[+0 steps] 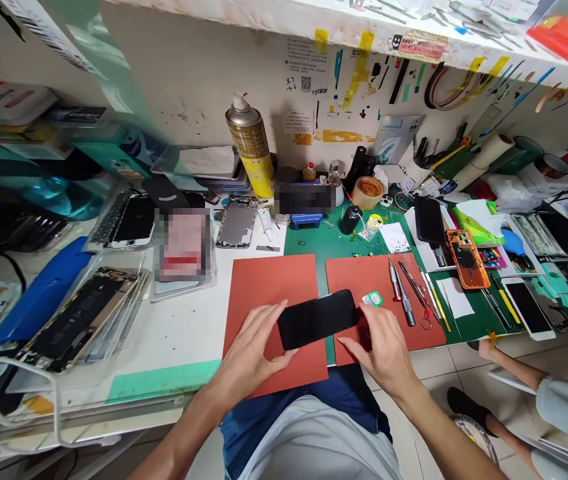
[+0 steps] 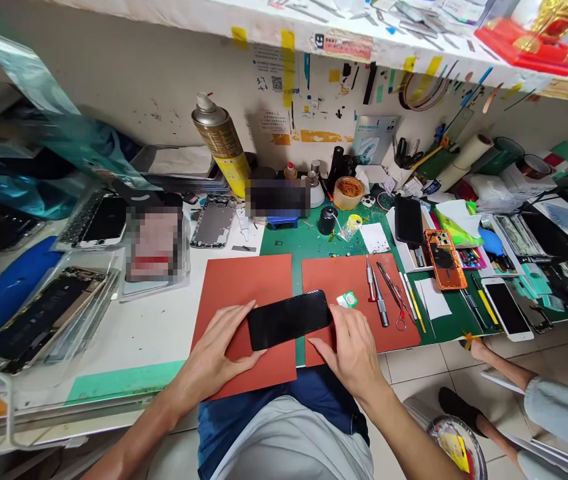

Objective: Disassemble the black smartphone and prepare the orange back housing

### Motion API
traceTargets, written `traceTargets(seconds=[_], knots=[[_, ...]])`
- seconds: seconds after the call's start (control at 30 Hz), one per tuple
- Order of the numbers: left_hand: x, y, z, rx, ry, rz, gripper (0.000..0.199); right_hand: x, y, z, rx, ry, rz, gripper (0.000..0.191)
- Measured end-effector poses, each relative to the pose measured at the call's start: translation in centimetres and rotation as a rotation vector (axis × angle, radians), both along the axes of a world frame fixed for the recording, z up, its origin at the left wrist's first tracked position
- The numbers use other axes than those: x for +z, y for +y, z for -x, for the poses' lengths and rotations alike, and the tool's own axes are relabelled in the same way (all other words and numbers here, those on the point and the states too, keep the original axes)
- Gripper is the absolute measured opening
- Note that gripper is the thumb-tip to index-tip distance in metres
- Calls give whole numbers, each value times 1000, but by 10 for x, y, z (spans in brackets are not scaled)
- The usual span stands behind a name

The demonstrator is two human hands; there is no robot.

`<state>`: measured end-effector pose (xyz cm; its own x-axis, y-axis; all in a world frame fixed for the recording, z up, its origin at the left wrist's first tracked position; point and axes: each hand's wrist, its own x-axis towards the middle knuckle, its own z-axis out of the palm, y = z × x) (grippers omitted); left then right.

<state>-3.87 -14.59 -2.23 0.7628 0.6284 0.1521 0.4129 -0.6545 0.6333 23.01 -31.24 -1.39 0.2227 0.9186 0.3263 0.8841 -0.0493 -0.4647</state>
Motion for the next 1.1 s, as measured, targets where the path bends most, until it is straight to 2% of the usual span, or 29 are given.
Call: traceTargets(seconds=[0.2, 0.7, 1.1], knots=[[0, -1, 0, 14, 26, 7, 88, -5, 10, 8, 1, -51, -7, 76], [3, -3, -2, -5, -39, -15, 83, -10, 11, 7, 49, -47, -106, 69], [7, 1, 0, 0, 3, 22, 85, -7, 11, 2, 55, 23, -78, 65]])
